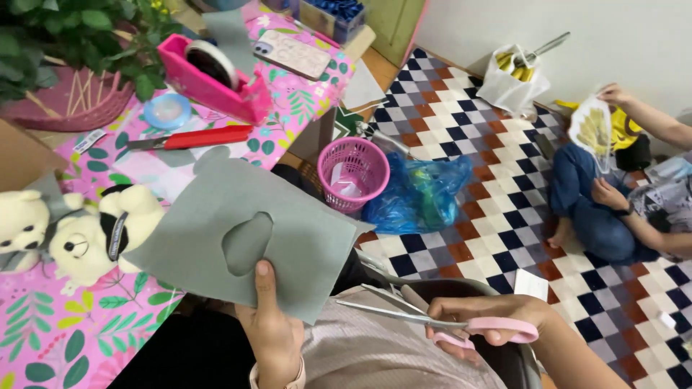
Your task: Cutting foam material with scissors and fitting it onto small teddy bears to create decorative accessories.
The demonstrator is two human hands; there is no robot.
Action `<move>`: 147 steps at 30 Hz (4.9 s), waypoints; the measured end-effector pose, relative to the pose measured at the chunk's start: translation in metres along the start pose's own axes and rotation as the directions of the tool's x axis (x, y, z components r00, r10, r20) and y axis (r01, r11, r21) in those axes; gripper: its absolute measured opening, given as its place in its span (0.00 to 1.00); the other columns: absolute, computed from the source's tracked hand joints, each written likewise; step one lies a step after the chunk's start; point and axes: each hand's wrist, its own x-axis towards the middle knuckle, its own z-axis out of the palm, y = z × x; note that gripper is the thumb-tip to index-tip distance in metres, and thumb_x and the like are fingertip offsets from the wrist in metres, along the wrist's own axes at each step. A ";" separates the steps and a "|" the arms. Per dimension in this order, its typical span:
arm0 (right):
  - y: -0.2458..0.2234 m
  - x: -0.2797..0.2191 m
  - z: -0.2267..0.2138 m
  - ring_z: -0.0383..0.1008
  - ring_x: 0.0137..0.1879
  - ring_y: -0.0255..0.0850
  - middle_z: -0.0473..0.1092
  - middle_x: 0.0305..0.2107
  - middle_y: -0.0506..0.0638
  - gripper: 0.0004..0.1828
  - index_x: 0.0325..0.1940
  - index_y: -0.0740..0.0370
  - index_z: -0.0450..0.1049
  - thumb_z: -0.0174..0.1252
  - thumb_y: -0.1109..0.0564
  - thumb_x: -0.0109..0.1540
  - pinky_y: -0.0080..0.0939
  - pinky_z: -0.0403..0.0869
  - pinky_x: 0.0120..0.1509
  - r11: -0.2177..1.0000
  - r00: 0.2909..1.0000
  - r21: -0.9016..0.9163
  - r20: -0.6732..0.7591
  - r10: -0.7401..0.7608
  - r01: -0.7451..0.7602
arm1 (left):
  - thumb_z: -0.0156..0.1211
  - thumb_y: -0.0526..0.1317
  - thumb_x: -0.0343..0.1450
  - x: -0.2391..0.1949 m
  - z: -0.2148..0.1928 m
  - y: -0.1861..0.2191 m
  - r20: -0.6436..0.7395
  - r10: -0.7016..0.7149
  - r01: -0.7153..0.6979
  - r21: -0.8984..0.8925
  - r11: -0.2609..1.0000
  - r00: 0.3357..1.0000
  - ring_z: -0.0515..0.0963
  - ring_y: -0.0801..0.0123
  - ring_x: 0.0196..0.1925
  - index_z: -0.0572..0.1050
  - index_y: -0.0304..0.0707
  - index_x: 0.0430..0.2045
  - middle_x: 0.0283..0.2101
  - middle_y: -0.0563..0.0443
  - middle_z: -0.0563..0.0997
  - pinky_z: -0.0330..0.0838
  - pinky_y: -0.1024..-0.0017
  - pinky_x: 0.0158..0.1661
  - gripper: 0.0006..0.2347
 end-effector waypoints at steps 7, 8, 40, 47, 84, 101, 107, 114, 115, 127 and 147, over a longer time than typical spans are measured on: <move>0.005 -0.004 0.001 0.68 0.41 0.36 0.66 0.41 0.51 0.48 0.63 0.68 0.57 0.57 0.21 0.65 0.35 0.72 0.47 0.999 0.999 -0.018 -0.011 -0.048 0.048 | 0.57 0.43 0.68 0.003 -0.003 -0.015 -0.028 0.008 -0.007 0.002 1.000 1.000 0.75 0.61 0.64 0.68 0.37 0.64 0.65 0.48 0.74 0.73 0.61 0.60 0.26; 0.005 -0.005 0.002 0.68 0.41 0.36 0.66 0.41 0.51 0.48 0.63 0.68 0.57 0.57 0.21 0.65 0.35 0.72 0.47 0.999 0.999 -0.016 -0.014 -0.049 0.049 | 0.57 0.43 0.68 0.001 -0.002 -0.013 -0.027 0.005 -0.005 0.005 1.000 1.000 0.75 0.61 0.64 0.68 0.37 0.64 0.65 0.48 0.74 0.73 0.61 0.60 0.26; -0.035 0.205 -0.035 0.67 0.35 0.46 0.66 0.29 0.57 0.38 0.70 0.75 0.57 0.46 0.37 0.72 0.48 0.67 0.44 0.984 0.927 0.069 0.330 -0.178 0.164 | 0.62 0.47 0.66 0.074 -0.093 0.123 -0.174 0.434 -0.430 0.058 0.901 0.884 0.73 0.61 0.67 0.65 0.38 0.65 0.65 0.48 0.74 0.69 0.63 0.65 0.30; 0.000 0.237 -0.045 0.64 0.38 0.47 0.65 0.31 0.55 0.46 0.67 0.66 0.61 0.62 0.26 0.64 0.47 0.64 0.47 0.984 0.960 0.177 0.275 -0.049 0.000 | 0.59 0.51 0.65 0.047 -0.118 0.072 -0.263 0.027 -0.001 0.099 0.995 0.965 0.76 0.65 0.65 0.71 0.39 0.62 0.61 0.50 0.79 0.68 0.68 0.65 0.29; 0.000 0.212 -0.056 0.59 0.31 0.36 0.60 0.32 0.49 0.45 0.65 0.70 0.64 0.61 0.30 0.61 0.40 0.69 0.35 0.990 0.992 0.055 0.012 0.129 -0.129 | 0.67 0.41 0.64 0.042 -0.132 0.024 -0.171 -0.044 0.054 0.057 0.997 0.984 0.81 0.60 0.56 0.75 0.36 0.56 0.53 0.46 0.82 0.78 0.64 0.56 0.24; -0.009 0.211 -0.043 0.59 0.30 0.35 0.60 0.29 0.50 0.44 0.65 0.72 0.64 0.59 0.31 0.62 0.39 0.68 0.33 0.989 0.990 0.026 -0.003 0.144 -0.144 | 0.67 0.41 0.65 0.040 -0.137 0.022 -0.129 0.004 0.009 0.099 0.995 0.992 0.80 0.63 0.59 0.73 0.38 0.58 0.56 0.48 0.81 0.76 0.66 0.60 0.25; -0.006 0.209 -0.043 0.59 0.30 0.37 0.61 0.32 0.51 0.42 0.66 0.73 0.64 0.58 0.33 0.64 0.39 0.66 0.32 0.992 0.993 0.035 0.000 0.118 -0.118 | 0.67 0.40 0.65 0.039 -0.136 0.022 -0.136 -0.014 0.027 0.095 0.995 0.991 0.80 0.63 0.58 0.74 0.38 0.57 0.55 0.48 0.82 0.76 0.66 0.60 0.24; 0.003 0.207 -0.053 0.59 0.28 0.34 0.61 0.29 0.49 0.41 0.62 0.72 0.67 0.58 0.33 0.61 0.37 0.72 0.28 0.983 0.980 -0.015 -0.089 0.180 -0.182 | 0.66 0.40 0.65 0.040 -0.136 0.023 -0.141 -0.018 0.034 0.119 0.992 0.990 0.80 0.63 0.57 0.74 0.37 0.57 0.55 0.48 0.82 0.77 0.66 0.58 0.24; 0.005 0.206 -0.055 0.60 0.28 0.34 0.62 0.29 0.49 0.42 0.63 0.72 0.67 0.58 0.33 0.61 0.37 0.74 0.29 0.983 0.980 -0.023 -0.091 0.177 -0.180 | 0.66 0.41 0.65 0.040 -0.136 0.025 -0.138 -0.021 0.038 0.126 0.991 0.990 0.80 0.63 0.59 0.73 0.38 0.59 0.56 0.48 0.81 0.77 0.66 0.58 0.25; -0.001 0.207 -0.056 0.58 0.31 0.35 0.61 0.31 0.49 0.44 0.63 0.71 0.68 0.59 0.30 0.60 0.37 0.68 0.33 0.983 0.983 -0.050 -0.073 0.170 -0.174 | 0.66 0.41 0.65 0.042 -0.138 0.022 -0.126 -0.014 0.029 0.117 0.993 0.992 0.80 0.63 0.58 0.74 0.38 0.58 0.56 0.48 0.81 0.76 0.66 0.59 0.24; 0.004 0.208 -0.052 0.59 0.28 0.34 0.63 0.31 0.50 0.45 0.65 0.74 0.65 0.57 0.30 0.62 0.37 0.70 0.32 0.992 0.992 -0.046 -0.046 0.118 -0.120 | 0.67 0.41 0.64 0.043 -0.139 0.021 -0.134 -0.021 0.034 0.094 0.995 0.991 0.80 0.63 0.57 0.73 0.38 0.58 0.55 0.48 0.82 0.76 0.66 0.58 0.25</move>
